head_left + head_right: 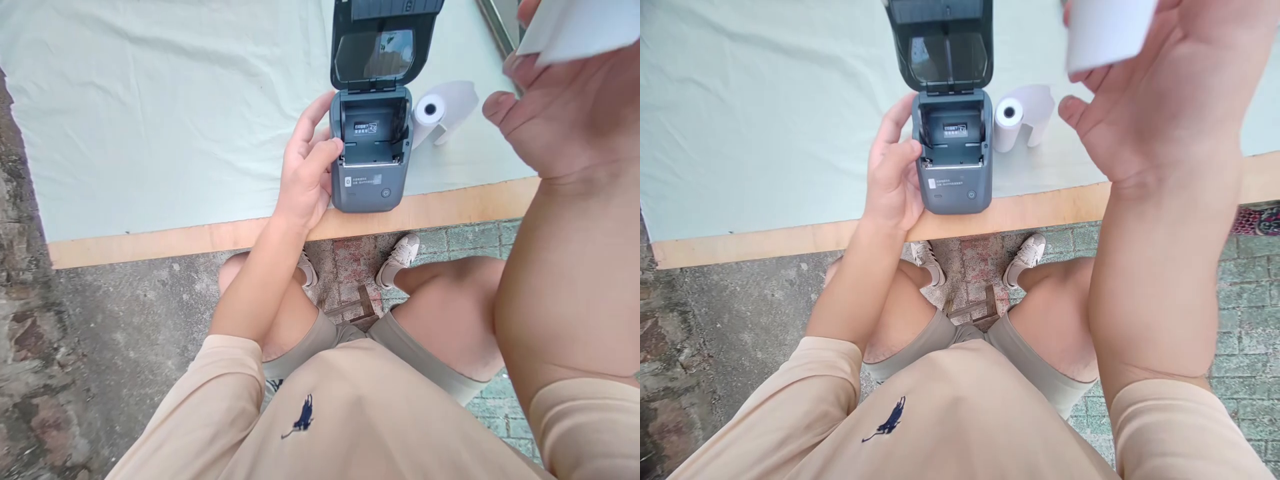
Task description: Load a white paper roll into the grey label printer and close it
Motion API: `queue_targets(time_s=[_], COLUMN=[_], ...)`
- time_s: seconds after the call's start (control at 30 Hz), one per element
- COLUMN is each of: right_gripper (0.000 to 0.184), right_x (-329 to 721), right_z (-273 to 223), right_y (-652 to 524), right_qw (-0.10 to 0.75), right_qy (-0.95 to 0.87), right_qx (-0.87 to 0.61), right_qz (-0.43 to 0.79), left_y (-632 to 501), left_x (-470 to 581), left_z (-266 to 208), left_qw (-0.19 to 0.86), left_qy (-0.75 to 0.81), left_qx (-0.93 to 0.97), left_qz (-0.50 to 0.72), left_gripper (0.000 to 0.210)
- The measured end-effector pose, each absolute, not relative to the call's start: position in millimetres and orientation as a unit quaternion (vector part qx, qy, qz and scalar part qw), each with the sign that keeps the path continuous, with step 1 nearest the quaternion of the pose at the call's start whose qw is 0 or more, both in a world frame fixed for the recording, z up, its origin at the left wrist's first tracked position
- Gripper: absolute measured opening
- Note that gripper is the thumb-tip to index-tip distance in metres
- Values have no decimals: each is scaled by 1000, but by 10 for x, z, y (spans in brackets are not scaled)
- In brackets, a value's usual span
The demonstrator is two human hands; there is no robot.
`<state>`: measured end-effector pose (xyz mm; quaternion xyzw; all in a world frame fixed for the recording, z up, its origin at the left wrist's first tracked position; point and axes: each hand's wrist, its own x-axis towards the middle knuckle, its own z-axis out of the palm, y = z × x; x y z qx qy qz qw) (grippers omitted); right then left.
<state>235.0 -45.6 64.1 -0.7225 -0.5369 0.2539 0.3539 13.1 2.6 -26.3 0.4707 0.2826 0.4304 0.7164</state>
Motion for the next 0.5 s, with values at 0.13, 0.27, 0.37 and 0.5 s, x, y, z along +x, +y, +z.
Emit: queue_targets(time_s=[0.13,0.27,0.37,0.5], right_gripper=[39,31,28,38], right_x=[2462,2451,2492,2511], right_z=[438,322,264,234], right_y=[-375,-363,-374,-402], right_qw=[533,555,444,314], right_qy=[-318,-429,-527,-556], right_qx=[-678,-665,-717,-766], right_qz=[394,255,111,72], left_y=[23,22,22,27], left_x=[133,123,113,116], left_z=[-248,-237,-231,-257], left_qw=[713,704,700,702], left_qy=[288,301,310,296], left_qx=[475,486,496,489], left_qz=[428,421,411,426], left_gripper=[52,54,52,49])
